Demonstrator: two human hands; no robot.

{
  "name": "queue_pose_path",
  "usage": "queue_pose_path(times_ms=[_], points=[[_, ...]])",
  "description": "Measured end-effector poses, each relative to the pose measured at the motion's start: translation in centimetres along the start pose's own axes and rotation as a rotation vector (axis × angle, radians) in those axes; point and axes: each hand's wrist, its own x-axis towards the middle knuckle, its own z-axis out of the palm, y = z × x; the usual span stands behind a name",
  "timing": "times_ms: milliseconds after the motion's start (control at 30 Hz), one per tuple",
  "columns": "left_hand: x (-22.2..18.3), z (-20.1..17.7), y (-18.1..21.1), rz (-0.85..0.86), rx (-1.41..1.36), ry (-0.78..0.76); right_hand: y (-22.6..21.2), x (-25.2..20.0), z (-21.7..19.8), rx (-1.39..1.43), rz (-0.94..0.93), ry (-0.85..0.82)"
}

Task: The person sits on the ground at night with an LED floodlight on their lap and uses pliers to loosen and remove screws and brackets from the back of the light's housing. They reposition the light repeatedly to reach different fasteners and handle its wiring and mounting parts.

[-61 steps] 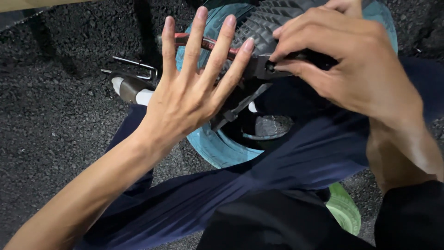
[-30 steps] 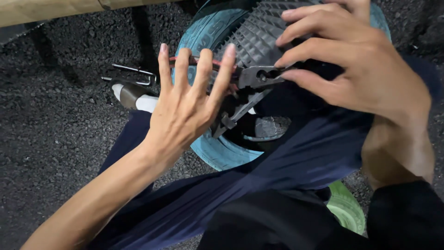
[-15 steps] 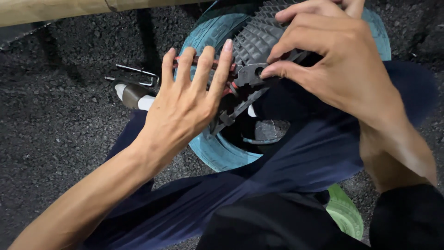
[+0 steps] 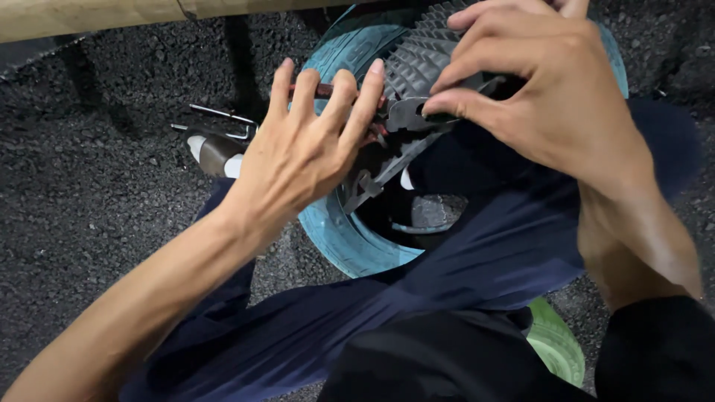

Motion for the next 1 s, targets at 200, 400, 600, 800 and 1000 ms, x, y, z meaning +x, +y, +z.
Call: queue_pose_path(times_ms=[200, 400, 600, 800, 1000], points=[[0.4, 1.5, -1.9, 0.044, -0.107, 0.073, -0.1, 0.2, -0.1, 0.153, 0.140, 0.050], [0.5, 1.8, -2.4, 0.075, -0.128, 0.061, 0.7, -0.8, 0.5, 0.098, 0.039, 0.078], [0.8, 0.8, -2.3, 0.082, -0.064, 0.005, -1.1, 1.0, -0.3, 0.112, 0.161, 0.013], [0.8, -2.9, 0.3, -0.052, -0.045, -0.075, -1.0, 1.5, -0.8, 0.083, -0.024, -0.075], [0.9, -3.6, 2.9, -0.165, 0.019, -0.139, -0.3, 0.6, 0.0, 0.061, 0.005, -0.025]])
